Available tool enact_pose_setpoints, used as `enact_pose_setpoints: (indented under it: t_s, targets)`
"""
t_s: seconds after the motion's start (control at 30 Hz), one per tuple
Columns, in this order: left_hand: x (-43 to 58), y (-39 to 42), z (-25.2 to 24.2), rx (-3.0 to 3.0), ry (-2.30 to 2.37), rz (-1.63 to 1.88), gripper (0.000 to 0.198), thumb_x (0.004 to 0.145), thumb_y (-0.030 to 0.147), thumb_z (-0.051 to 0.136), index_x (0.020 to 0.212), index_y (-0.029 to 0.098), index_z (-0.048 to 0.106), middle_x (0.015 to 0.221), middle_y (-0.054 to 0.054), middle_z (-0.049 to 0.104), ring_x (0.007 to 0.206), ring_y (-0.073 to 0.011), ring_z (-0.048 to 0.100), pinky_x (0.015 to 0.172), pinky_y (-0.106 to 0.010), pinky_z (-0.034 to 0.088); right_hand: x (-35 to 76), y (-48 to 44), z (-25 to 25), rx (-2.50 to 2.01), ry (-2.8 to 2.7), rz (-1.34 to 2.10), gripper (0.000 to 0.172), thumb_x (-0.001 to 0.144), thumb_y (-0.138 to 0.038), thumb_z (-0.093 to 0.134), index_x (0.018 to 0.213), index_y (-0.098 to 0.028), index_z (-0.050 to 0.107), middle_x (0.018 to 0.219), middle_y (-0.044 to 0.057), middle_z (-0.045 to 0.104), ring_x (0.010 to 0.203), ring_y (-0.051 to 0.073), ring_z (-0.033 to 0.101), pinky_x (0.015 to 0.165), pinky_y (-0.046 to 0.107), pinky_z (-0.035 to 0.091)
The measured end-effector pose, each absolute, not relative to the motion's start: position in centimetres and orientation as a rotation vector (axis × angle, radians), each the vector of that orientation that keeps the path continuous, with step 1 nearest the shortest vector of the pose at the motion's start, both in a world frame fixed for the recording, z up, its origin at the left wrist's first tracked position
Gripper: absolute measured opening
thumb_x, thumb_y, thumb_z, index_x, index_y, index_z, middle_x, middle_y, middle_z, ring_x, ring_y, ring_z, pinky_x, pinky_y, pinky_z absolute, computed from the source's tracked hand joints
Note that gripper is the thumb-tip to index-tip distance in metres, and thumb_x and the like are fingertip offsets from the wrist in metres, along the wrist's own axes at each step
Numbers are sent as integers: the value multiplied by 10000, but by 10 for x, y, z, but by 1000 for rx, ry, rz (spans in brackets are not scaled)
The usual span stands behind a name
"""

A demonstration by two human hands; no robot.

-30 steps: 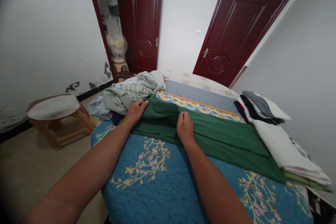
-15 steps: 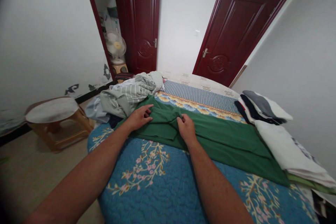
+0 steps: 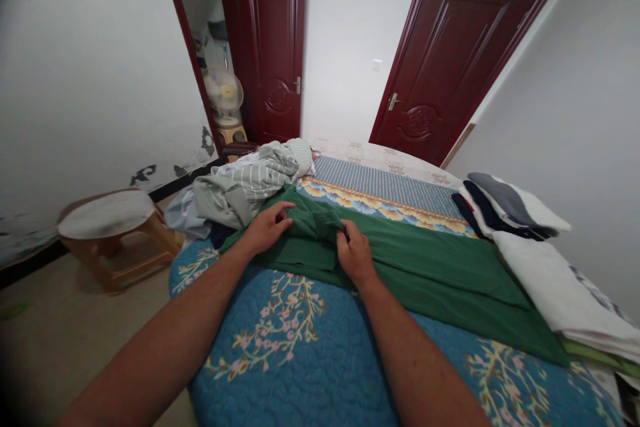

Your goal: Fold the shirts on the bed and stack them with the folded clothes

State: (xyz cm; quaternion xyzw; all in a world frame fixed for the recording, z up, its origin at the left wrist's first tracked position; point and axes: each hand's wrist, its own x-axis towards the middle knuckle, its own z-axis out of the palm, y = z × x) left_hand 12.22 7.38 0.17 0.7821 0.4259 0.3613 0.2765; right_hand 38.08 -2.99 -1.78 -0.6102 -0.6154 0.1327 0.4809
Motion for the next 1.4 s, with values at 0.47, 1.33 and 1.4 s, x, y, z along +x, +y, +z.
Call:
enact_pose_setpoints:
  t_s: [0.47, 1.33, 1.4]
  targets:
    - [111, 84, -6, 2184, 1324, 836, 233, 930, 311, 620, 1131, 233, 709, 780, -23, 693, 749, -240, 659, 751, -347, 475, 383, -29, -19, -1479, -1583, 311, 258, 958, -321, 489, 1065, -238, 708, 948, 44, 777, 891, 244, 708, 840, 346, 518]
    - [110, 96, -11, 2154, 1253, 953, 639, 932, 240, 593, 1566, 193, 535, 1117, -85, 792, 999, -250, 739, 1028, -406, 544, 381, -8, -34, -1720, -1492, 30, 594, 969, -358, 498, 1518, -150, 584, 982, 119, 787, 815, 284, 722, 835, 405, 551]
    - [108, 93, -11, 2206, 1238, 980, 634, 886, 178, 586, 1520, 192, 587, 1103, -77, 782, 1018, -245, 725, 1041, -398, 534, 383, -8, -37, -1718, -1561, -4, 509, 988, -328, 486, 1445, -183, 656, 1070, 129, 802, 867, 284, 740, 885, 413, 558]
